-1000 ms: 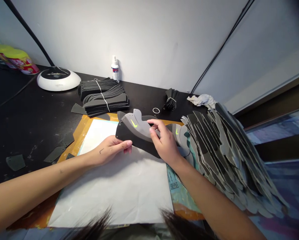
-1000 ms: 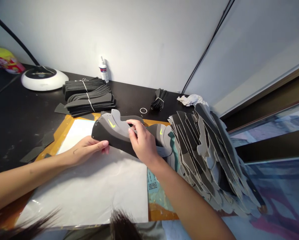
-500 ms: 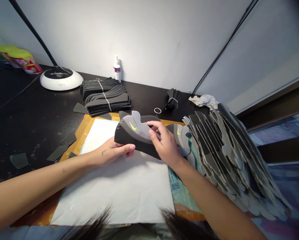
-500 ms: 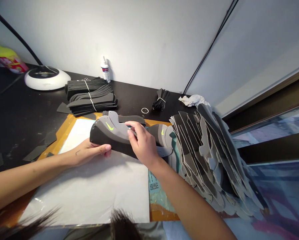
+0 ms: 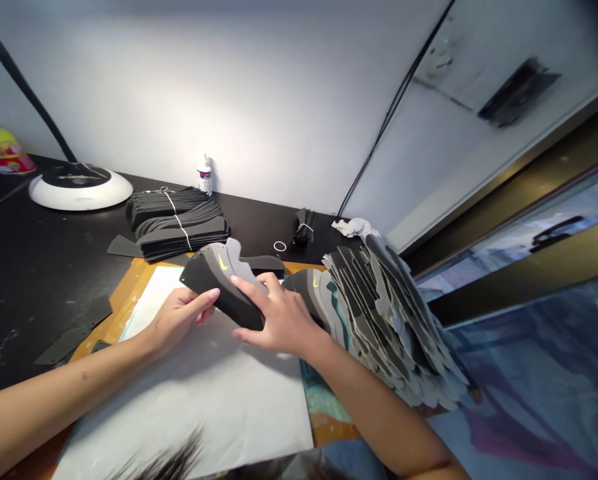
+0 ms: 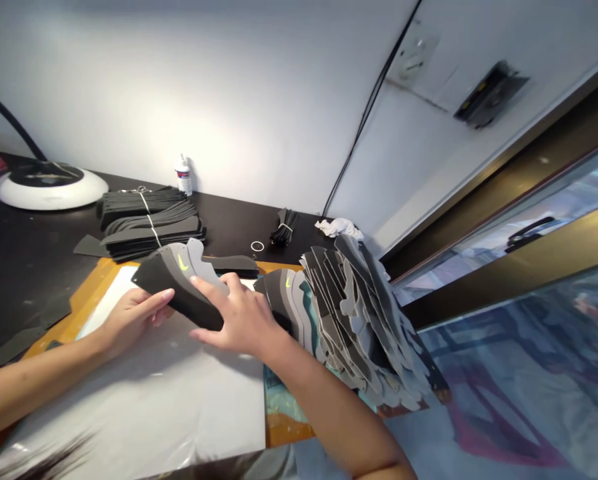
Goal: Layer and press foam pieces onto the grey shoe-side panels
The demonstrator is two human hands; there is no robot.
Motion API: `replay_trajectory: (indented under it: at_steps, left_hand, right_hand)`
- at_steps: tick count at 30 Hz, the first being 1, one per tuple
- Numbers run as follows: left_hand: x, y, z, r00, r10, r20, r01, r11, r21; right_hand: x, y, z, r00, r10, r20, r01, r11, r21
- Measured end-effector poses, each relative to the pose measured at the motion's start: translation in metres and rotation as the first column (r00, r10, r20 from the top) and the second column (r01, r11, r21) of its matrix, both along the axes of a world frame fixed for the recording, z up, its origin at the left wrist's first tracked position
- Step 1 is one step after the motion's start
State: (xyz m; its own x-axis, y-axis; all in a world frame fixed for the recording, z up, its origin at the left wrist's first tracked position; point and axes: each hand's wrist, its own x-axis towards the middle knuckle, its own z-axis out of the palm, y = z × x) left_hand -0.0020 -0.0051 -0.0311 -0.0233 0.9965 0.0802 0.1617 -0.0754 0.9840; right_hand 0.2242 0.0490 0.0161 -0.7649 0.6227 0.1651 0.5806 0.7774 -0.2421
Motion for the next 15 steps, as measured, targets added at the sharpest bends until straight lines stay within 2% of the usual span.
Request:
replay_trajectory:
  at_steps: [3,5,7,8,10,12,13,15]
  left_hand:
    - [-0.003,-0.001,0.001,1.0,0.013,-0.008,-0.012,0.993,0.118]
    - [-0.004,-0.004,0.0,0.998,0.057,0.032,-0.063,0.974,0.22]
    - [-0.003,-0.007,0.0,0.992,0.094,0.079,-0.112,0.953,0.281]
    - [-0.001,-0.007,0.0,0.991,0.1,0.088,-0.122,0.947,0.296]
    - [0.003,-0.008,0.002,0.993,0.092,0.069,-0.109,0.944,0.311]
    - [0.009,-0.008,0.006,0.997,0.075,0.028,-0.08,0.946,0.315]
    - [0.011,-0.008,0.009,0.998,0.067,0.004,-0.065,0.947,0.315]
    - [0.014,-0.008,0.016,0.997,0.061,-0.053,-0.042,0.951,0.305]
  right_hand:
    - [0.005,-0.003,0.023,0.993,-0.078,0.086,0.075,0.996,0.04]
    - [0.018,-0.007,0.039,0.979,-0.185,0.09,0.176,0.979,0.102]
    - [0.036,-0.013,0.045,0.947,-0.31,0.087,0.297,0.946,0.132]
    - [0.045,-0.016,0.042,0.93,-0.361,0.07,0.35,0.928,0.129]
    - [0.063,-0.025,0.022,0.874,-0.484,0.04,0.472,0.866,0.164]
    - [0.076,-0.032,-0.011,0.823,-0.56,0.091,0.534,0.819,0.211]
    - [0.081,-0.034,-0.03,0.812,-0.573,0.108,0.537,0.808,0.243]
    - [0.09,-0.034,-0.065,0.853,-0.512,0.102,0.463,0.833,0.303]
